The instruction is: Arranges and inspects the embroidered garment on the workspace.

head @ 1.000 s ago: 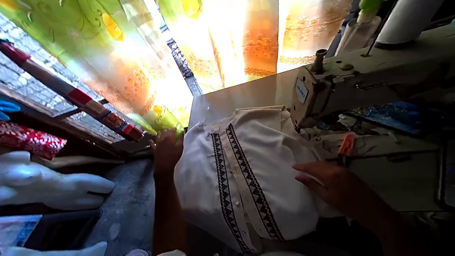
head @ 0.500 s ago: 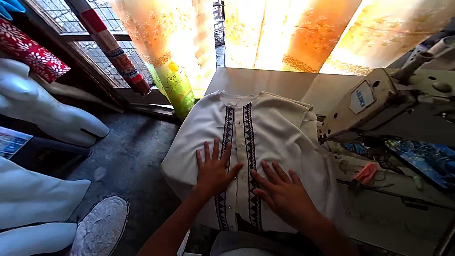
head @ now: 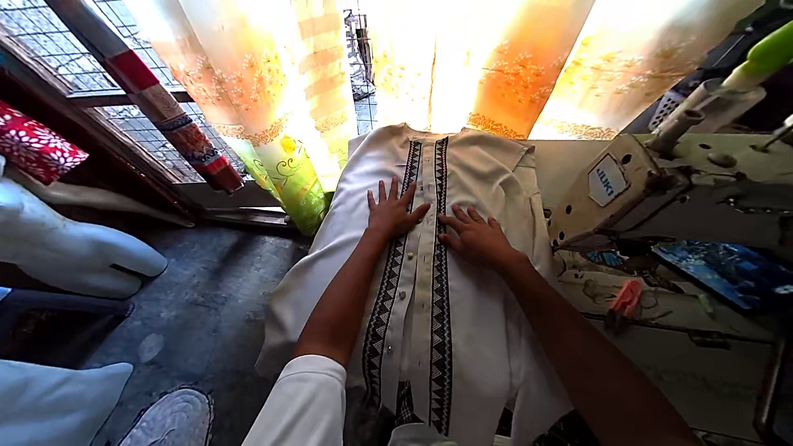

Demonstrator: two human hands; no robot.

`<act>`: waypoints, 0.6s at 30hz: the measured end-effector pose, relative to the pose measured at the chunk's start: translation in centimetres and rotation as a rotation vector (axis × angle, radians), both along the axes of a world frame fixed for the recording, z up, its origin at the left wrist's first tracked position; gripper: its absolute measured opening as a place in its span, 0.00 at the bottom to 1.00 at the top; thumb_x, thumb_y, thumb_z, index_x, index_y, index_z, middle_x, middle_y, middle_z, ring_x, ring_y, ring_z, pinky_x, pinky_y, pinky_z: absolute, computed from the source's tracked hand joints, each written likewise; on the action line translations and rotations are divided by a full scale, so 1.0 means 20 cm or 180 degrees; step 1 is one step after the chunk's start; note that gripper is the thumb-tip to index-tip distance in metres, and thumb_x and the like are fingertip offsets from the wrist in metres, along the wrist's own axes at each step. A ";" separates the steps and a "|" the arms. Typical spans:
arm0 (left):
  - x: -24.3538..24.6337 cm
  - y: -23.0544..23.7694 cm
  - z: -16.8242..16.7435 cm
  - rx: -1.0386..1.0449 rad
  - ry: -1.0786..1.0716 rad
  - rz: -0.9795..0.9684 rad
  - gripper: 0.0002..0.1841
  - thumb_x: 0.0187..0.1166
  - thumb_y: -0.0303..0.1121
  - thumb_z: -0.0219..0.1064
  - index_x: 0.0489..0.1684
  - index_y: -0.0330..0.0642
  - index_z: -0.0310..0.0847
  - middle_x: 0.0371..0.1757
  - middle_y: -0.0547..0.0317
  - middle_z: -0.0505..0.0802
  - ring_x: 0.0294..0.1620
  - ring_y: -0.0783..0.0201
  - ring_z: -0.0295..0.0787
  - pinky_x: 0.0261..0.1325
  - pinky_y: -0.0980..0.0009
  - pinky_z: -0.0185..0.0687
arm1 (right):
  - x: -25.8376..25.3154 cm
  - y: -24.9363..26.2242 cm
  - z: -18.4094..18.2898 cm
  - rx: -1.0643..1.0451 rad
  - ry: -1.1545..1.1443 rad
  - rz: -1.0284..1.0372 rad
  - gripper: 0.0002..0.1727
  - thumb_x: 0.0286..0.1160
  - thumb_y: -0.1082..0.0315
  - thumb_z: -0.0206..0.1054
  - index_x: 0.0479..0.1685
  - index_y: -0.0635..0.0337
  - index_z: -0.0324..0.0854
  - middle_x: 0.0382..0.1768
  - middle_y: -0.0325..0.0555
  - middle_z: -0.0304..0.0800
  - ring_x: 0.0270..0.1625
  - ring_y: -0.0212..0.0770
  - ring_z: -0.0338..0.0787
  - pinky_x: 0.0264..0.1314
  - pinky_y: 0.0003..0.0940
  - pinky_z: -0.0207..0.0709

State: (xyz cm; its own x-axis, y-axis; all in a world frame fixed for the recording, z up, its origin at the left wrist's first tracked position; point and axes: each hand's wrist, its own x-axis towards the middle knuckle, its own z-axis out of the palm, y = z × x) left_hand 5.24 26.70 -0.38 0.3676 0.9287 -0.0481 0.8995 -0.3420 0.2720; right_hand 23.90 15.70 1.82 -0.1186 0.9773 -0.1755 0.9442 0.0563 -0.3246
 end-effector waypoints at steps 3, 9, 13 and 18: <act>0.03 0.05 0.01 -0.0003 -0.0001 0.0013 0.42 0.82 0.74 0.39 0.97 0.72 0.43 0.98 0.49 0.45 0.97 0.36 0.28 0.87 0.25 0.20 | 0.02 0.06 0.00 0.0032 0.0054 -0.0046 0.32 0.92 0.43 0.49 0.92 0.37 0.61 0.95 0.47 0.49 0.96 0.61 0.44 0.86 0.79 0.34; 0.03 0.06 0.00 0.0006 -0.0030 0.0032 0.43 0.81 0.76 0.38 0.97 0.71 0.42 0.98 0.48 0.45 0.97 0.37 0.29 0.89 0.27 0.21 | 0.05 0.06 -0.14 0.0430 -0.0023 -0.0043 0.32 0.93 0.40 0.40 0.94 0.30 0.55 0.96 0.40 0.46 0.97 0.54 0.40 0.90 0.72 0.25; 0.01 0.04 0.00 0.0037 -0.0232 -0.0006 0.40 0.85 0.70 0.41 0.97 0.65 0.48 0.97 0.45 0.48 0.97 0.36 0.32 0.89 0.29 0.22 | 0.03 0.03 -0.16 0.0674 -0.0129 -0.0022 0.32 0.94 0.41 0.37 0.95 0.33 0.55 0.95 0.47 0.50 0.97 0.58 0.43 0.90 0.72 0.28; -0.03 0.01 -0.04 -0.0004 -0.0389 -0.0028 0.34 0.92 0.61 0.38 0.96 0.61 0.51 0.97 0.50 0.51 0.97 0.40 0.33 0.90 0.31 0.22 | 0.05 -0.02 -0.16 0.0587 -0.0208 0.0044 0.33 0.93 0.39 0.33 0.96 0.31 0.52 0.96 0.46 0.47 0.97 0.58 0.41 0.91 0.71 0.26</act>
State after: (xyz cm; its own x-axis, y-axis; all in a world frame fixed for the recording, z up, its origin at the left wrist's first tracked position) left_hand 4.65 26.89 -1.15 0.3791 0.9254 -0.0036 0.8565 -0.3494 0.3799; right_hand 24.90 15.31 -1.32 -0.1267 0.9919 -0.0014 0.9616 0.1224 -0.2457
